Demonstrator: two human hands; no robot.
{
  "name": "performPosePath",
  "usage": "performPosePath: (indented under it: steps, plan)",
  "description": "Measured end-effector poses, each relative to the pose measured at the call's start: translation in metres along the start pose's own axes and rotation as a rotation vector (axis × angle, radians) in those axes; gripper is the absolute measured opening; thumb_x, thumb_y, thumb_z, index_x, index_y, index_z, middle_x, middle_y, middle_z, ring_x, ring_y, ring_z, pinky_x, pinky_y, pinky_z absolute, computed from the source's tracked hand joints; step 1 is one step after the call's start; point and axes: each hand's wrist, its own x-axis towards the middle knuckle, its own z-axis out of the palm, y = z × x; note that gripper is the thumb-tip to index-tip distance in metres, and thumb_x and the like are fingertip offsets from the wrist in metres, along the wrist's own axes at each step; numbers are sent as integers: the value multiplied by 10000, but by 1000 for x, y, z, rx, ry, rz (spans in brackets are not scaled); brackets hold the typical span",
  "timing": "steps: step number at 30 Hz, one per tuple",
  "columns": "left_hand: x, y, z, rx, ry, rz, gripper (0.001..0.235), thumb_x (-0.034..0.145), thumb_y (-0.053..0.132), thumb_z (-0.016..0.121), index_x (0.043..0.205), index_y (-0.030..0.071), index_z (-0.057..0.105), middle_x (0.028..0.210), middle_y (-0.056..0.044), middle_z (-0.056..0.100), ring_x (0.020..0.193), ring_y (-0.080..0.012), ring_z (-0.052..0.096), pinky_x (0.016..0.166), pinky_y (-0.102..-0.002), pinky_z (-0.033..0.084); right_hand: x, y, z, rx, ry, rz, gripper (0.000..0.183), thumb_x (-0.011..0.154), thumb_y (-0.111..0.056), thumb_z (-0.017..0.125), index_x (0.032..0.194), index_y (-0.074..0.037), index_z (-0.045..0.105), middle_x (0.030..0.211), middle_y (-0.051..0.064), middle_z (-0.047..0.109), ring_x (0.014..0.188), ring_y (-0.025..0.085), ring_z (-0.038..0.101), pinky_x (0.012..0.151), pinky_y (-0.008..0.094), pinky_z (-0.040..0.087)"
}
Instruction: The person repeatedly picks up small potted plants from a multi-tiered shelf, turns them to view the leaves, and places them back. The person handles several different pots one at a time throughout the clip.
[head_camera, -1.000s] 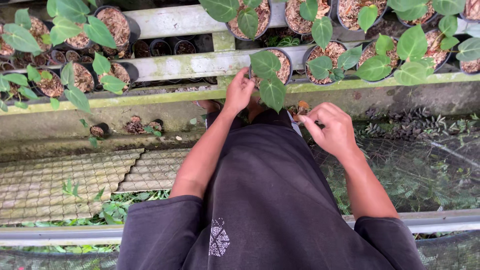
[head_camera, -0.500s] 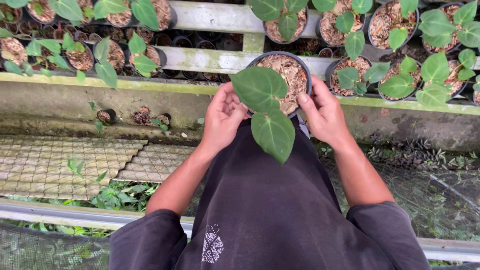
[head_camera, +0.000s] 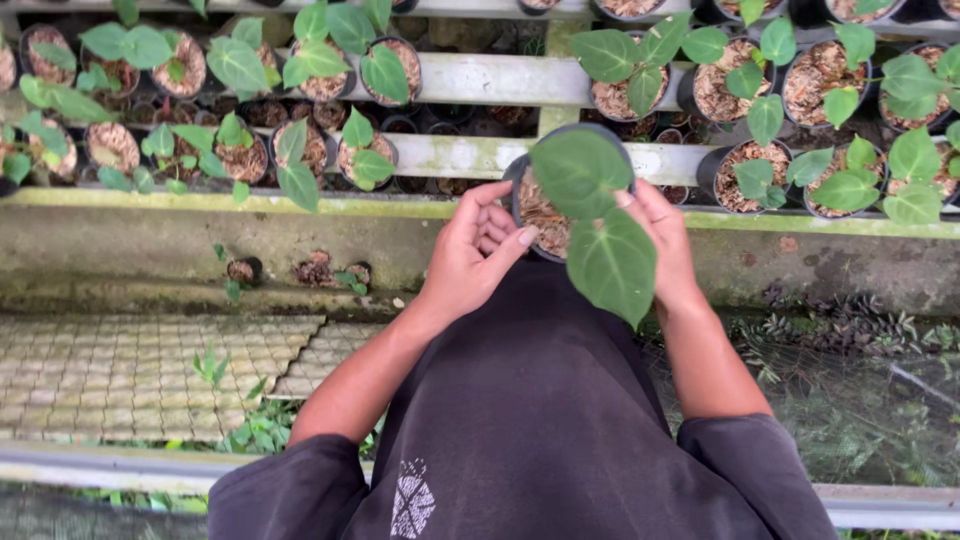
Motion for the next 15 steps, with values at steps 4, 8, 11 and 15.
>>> performPosePath:
  steps: [4,8,11,15]
  plan:
    - [2,-38,-18,-26,-68,-165,537,1007,116,667,1471,11,419,964,-29,612,847,-93,665,750,-237,550,9,38,7,-337,107,-90,366,1084,-205,536,1398,-45,635,1000,-4,705,776,59,585,664,248,494]
    - [-1,-79,-29,-40,-130,-245,474,1027,111,618,1457,6,450,1056,-50,673,934,-116,678,803,-267,566,7,75,4,-338,69,-155,375,1104,-216,533,1413,-17,606,1078,13,698,904,67,601,789,248,528]
    - [1,-103,-34,-45,-152,-263,440,1043,94,620,1444,-15,477,1082,-63,675,970,-133,668,869,-285,573,7,91,-1,-374,125,-65,402,1089,-235,544,1428,-26,594,1073,51,711,906,102,612,807,276,528]
    - [14,-124,-26,-29,-172,-292,438,1040,77,615,1443,-11,468,1105,-75,672,1018,-156,679,914,-293,553,6,106,-21,-331,156,-147,400,1100,-246,535,1429,-22,576,1217,94,732,1085,136,666,938,309,534]
